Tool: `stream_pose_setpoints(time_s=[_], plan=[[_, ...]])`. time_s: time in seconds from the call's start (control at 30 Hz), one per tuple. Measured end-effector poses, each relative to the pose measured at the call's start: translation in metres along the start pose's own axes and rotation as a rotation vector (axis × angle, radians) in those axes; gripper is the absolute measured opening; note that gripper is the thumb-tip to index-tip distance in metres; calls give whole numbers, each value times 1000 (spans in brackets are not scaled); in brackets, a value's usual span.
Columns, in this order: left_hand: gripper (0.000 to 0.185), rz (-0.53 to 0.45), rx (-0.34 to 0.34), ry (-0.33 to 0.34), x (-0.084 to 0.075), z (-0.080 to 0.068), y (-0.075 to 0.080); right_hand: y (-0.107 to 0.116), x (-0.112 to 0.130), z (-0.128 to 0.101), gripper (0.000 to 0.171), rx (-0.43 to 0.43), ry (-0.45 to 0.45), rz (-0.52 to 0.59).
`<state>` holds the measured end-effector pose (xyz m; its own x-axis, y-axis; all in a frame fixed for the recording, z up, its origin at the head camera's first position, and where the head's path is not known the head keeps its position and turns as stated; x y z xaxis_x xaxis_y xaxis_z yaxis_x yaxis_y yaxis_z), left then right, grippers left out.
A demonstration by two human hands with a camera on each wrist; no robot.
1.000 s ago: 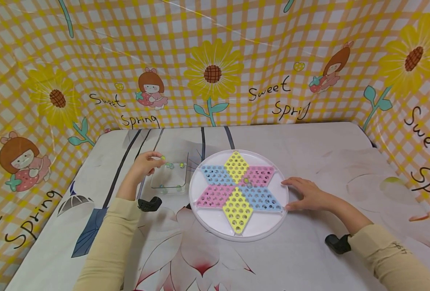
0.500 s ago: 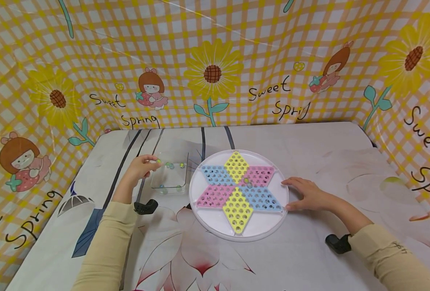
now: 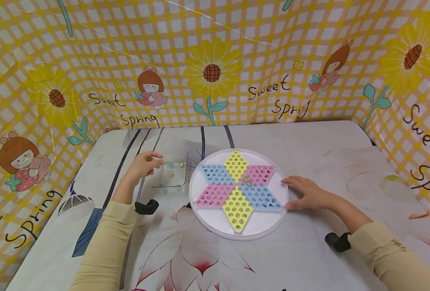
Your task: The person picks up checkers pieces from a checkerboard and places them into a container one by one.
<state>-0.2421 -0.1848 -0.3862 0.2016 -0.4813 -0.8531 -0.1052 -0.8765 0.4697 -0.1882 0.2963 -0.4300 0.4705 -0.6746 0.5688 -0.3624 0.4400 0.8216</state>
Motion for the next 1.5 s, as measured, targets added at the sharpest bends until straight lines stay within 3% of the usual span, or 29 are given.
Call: stream_pose_setpoints(time_s=[0.23, 0.47, 0.6, 1.03, 1.33, 1.5], plan=[[30, 97, 84, -160, -22, -2, -25, 1, 1, 0, 67, 2, -1, -2], [25, 215, 181, -375, -44, -4, -59, 1, -1, 0, 69, 8, -26, 2], [27, 281, 230, -454, -54, -3, -76, 1, -1, 0, 68, 8, -32, 5], [35, 547, 373, -550, -83, -5, -122, 4, 1, -1, 69, 24, -48, 9], [35, 800, 374, -632, -99, -4, -152, 2, -2, -1, 68, 18, -22, 6], [34, 849, 396, -624, -99, -3, -167, 2, -4, -2, 68, 19, -20, 11]])
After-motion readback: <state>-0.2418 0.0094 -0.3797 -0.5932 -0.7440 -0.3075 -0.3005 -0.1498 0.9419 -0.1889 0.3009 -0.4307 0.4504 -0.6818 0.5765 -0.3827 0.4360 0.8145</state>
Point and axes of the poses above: each hand's wrist, its own z-axis towards the middle knuckle, its own y-axis out of the back of the hand, x = y × z, the point moved 1 cm from there along z, towards the middle knuckle, and after that the axes turned 3 degrees about y, right-handed, at the moved point
